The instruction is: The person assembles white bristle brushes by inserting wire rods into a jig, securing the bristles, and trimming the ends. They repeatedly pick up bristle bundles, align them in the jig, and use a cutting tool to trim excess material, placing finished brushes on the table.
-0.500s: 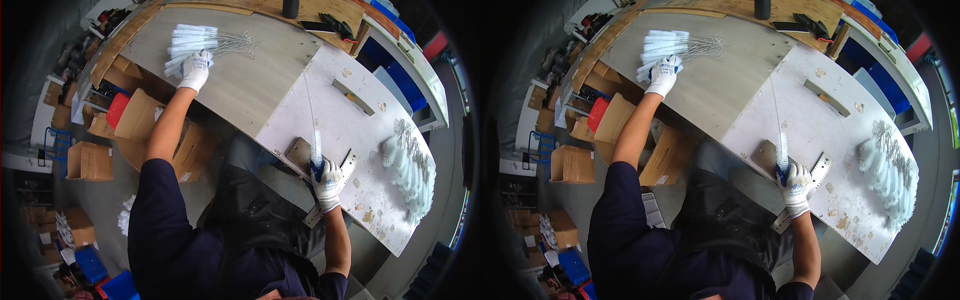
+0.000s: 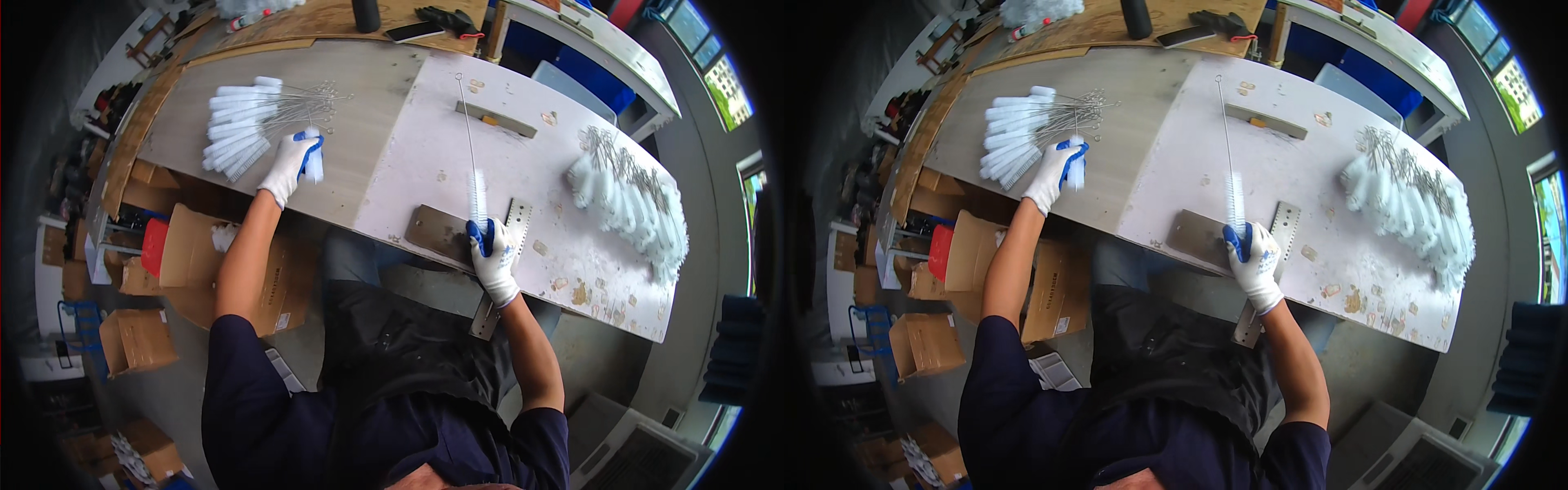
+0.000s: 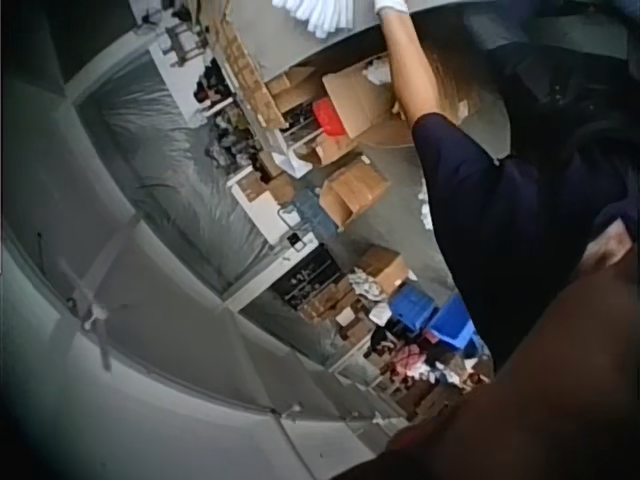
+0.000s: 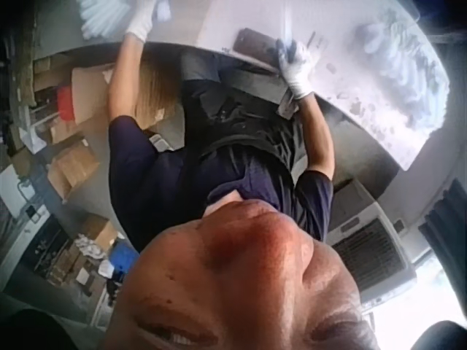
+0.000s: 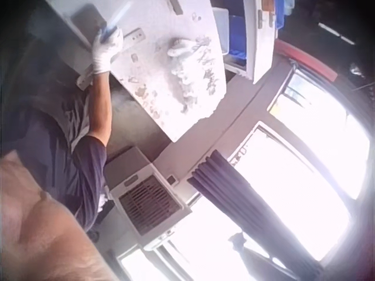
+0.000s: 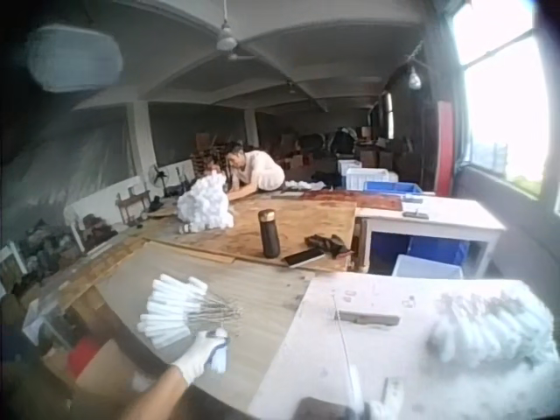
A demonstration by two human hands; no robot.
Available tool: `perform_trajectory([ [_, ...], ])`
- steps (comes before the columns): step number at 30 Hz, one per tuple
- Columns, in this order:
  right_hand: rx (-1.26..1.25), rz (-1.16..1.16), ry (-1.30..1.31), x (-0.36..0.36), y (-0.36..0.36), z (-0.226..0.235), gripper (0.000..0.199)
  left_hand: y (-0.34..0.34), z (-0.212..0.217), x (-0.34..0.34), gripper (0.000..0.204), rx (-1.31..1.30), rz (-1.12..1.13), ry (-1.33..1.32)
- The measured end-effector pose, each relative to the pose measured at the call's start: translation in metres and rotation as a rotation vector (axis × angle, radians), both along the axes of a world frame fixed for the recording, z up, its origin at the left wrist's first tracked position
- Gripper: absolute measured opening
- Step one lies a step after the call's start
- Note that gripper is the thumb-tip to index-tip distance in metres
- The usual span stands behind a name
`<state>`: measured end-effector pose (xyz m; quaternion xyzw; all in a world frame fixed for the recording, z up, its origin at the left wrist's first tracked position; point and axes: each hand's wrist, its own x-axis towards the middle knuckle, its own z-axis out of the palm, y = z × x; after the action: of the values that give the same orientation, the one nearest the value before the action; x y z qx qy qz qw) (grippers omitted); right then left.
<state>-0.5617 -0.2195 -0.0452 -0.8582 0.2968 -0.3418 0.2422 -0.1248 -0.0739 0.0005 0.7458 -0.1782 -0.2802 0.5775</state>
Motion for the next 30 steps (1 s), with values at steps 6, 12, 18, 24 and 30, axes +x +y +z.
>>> perform_trajectory([
  [6,-0.005,0.021,0.019,0.005,0.003,0.003,0.025,-0.045,0.021,0.049,0.012,-0.039,0.051,-0.153],
  [12,0.032,-0.042,0.008,0.001,0.0,0.001,0.022,-0.042,0.037,0.017,0.034,0.76,-0.172,-1.045],
  [18,0.11,-0.071,-0.08,0.001,0.001,0.009,0.015,-0.002,0.007,0.047,0.028,0.784,-0.126,-1.311],
  [24,0.782,-0.203,-0.659,-0.024,-0.024,0.044,0.013,0.0,0.004,0.044,0.041,0.715,-0.242,-1.131],
  [30,1.045,-0.391,-1.246,-0.108,-0.161,0.051,0.057,-0.017,-0.037,-0.019,0.04,0.464,-0.153,-0.714],
])
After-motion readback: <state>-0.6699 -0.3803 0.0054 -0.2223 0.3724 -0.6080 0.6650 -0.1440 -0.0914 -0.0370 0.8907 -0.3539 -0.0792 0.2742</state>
